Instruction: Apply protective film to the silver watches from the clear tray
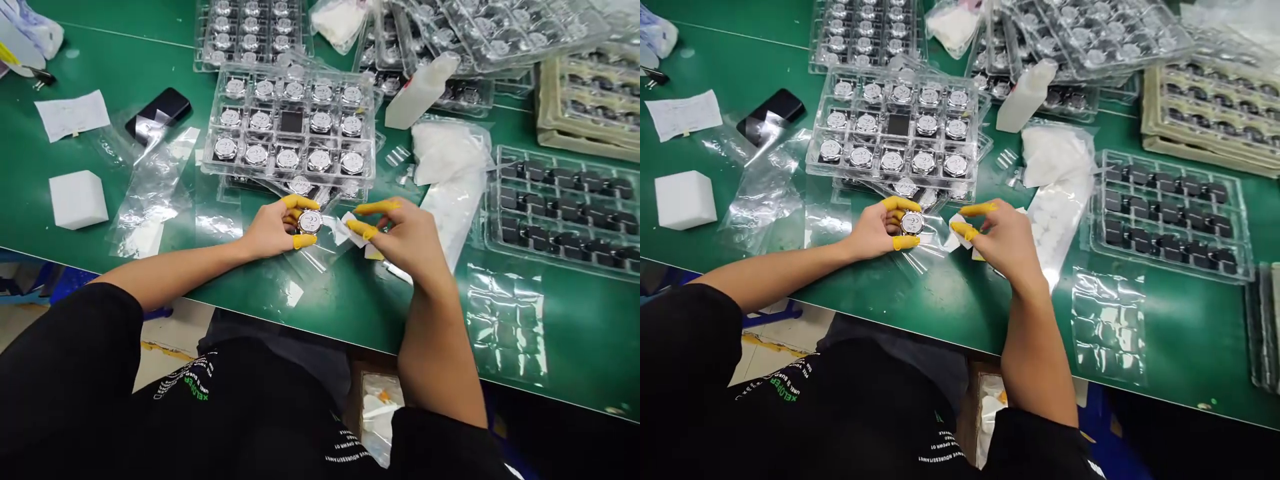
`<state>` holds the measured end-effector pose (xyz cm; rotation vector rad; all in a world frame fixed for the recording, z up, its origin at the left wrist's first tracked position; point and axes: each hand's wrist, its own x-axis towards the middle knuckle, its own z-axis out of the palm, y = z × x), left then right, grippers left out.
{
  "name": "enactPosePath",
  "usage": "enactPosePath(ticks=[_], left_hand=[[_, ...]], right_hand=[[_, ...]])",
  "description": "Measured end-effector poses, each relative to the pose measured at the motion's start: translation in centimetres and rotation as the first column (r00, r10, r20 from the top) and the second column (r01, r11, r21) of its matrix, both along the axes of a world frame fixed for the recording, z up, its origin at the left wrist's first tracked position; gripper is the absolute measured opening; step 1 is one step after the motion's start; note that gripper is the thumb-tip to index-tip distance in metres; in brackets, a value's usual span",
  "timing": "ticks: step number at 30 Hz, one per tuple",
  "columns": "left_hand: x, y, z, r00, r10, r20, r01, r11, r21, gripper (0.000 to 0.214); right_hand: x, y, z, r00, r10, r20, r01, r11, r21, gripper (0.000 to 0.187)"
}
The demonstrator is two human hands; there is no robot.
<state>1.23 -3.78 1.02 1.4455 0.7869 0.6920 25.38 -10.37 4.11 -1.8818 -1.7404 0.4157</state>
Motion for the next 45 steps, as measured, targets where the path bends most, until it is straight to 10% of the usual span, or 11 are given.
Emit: enactPosePath(ticks=[5,10,14,45], left_hand=[[-0.1,-0.1,0.2,0.999,0.015,-0.044,-0.014,1.0,0.027,0.059],[-0.1,-0.3,0.5,0.999,0.012,-0.05,-0.01,0.999,0.038,0.055],[0.0,-0.5,0.1,1.0,-0.015,0.002,0.015,1.0,0.014,0.054],[-0.1,-0.8,0.0,0.996,-0.082,-0.023,0.079,0.994,-0.078,0.06]], right_hand=[[0.6,0.2,-1.0,0.99,0.058,0.128,-0.048,0.995,-0.085,0.021],[0.2,0.1,-0.4,0.998,0.062,-0.011,-0.056,0.952,0.3,0.011],[-2.8,0.2,0.0,0.949,0.312,-0.046,-0.251,0.837,0.487,0.008],[-5.2,0.6,-1.6,0.91,0.403,0.1,-0.387,0.738,0.553,0.01]])
